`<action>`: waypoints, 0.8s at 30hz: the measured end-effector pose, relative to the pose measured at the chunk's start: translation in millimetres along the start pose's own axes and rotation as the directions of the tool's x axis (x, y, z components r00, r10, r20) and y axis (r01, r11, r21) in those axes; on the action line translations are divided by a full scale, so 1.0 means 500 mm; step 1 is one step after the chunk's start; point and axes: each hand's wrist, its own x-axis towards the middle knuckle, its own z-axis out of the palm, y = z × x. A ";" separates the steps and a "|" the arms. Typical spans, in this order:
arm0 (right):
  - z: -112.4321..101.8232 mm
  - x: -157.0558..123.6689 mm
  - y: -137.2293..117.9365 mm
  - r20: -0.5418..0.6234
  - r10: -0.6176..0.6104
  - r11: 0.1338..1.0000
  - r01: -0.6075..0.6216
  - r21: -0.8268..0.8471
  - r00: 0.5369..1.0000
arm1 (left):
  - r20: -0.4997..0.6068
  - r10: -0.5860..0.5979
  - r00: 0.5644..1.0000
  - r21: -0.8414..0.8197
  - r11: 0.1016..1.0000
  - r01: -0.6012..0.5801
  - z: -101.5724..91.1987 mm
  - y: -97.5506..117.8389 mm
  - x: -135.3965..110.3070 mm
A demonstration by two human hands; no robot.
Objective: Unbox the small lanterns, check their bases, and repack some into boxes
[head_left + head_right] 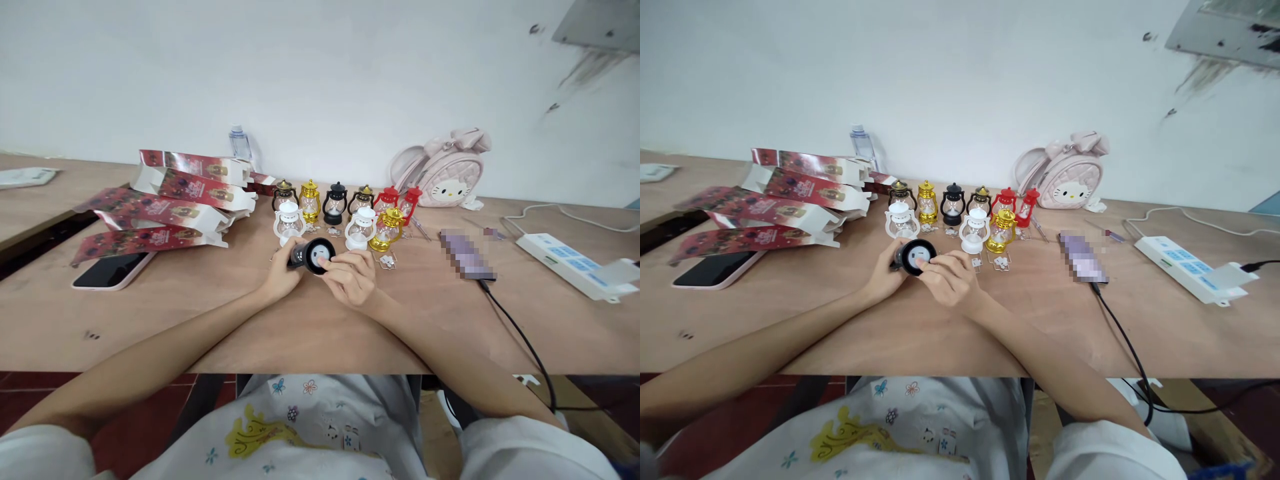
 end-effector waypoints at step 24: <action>-0.004 0.010 -0.027 -0.065 -0.006 0.994 -0.001 -0.107 0.998 | 0.034 0.033 0.999 0.100 0.994 -0.036 -0.004 0.004 -0.006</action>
